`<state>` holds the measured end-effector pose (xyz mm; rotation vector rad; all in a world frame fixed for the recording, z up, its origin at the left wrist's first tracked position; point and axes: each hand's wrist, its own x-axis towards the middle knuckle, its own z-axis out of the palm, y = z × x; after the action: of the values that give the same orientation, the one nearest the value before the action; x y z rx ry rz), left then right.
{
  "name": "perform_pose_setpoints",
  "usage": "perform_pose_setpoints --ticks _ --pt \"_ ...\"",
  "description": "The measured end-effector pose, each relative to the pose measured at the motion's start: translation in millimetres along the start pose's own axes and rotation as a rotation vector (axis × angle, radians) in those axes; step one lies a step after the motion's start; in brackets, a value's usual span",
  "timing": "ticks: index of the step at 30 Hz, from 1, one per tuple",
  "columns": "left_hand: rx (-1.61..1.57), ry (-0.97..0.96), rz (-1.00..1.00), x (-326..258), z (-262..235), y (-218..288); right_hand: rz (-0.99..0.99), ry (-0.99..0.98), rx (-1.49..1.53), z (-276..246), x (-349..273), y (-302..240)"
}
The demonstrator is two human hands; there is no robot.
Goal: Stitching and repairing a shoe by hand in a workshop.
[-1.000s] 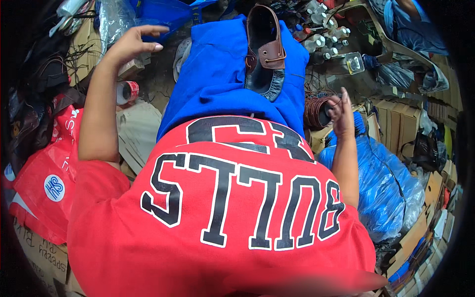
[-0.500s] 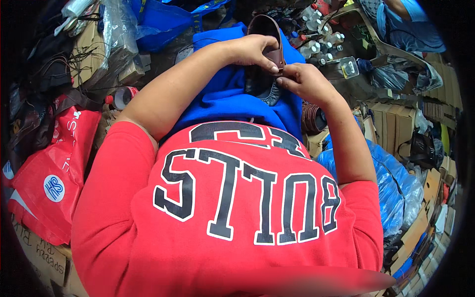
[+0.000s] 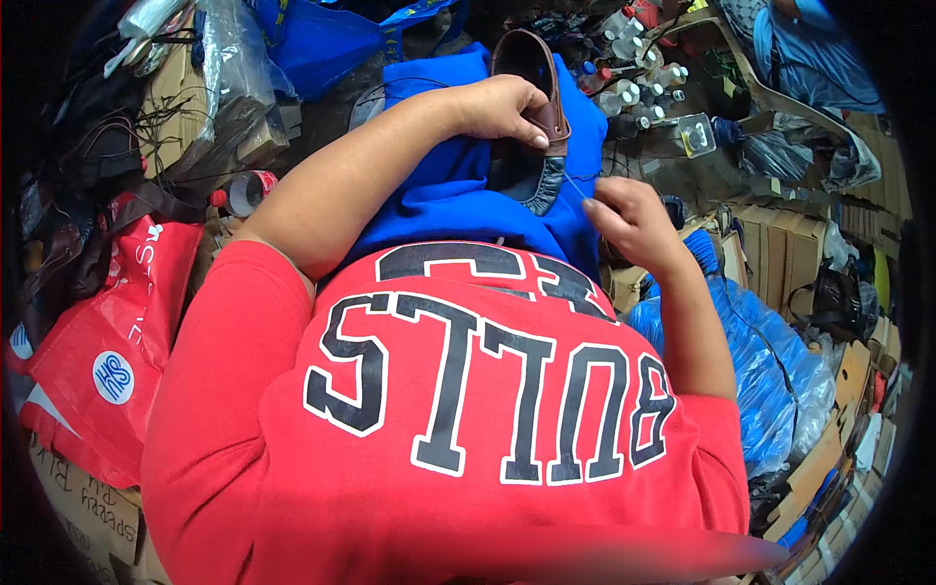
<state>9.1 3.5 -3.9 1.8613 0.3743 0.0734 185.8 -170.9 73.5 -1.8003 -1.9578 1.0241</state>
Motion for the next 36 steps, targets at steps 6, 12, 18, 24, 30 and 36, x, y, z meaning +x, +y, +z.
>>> perform_pose_setpoints --ticks 6,12,18,24,30,36 --pt "-0.159 -0.071 -0.017 1 -6 -2 0.059 0.189 0.196 -4 -6 2" --pt "-0.16 -0.102 -0.022 1 -6 -7 -0.037 0.166 -0.062 0 18 5" --pt "-0.1 -0.153 -0.066 -2 -17 2 -0.051 0.135 -0.178 -3 26 6" --pt "0.09 -0.28 0.016 -6 -29 1 -0.048 0.07 -0.244 -12 31 -11" --pt "0.17 -0.183 0.029 -4 -22 20 -0.048 0.016 -0.365 -22 37 -23" --pt "0.228 -0.121 -0.033 18 -8 31 0.047 -0.091 -0.138 -35 39 3"
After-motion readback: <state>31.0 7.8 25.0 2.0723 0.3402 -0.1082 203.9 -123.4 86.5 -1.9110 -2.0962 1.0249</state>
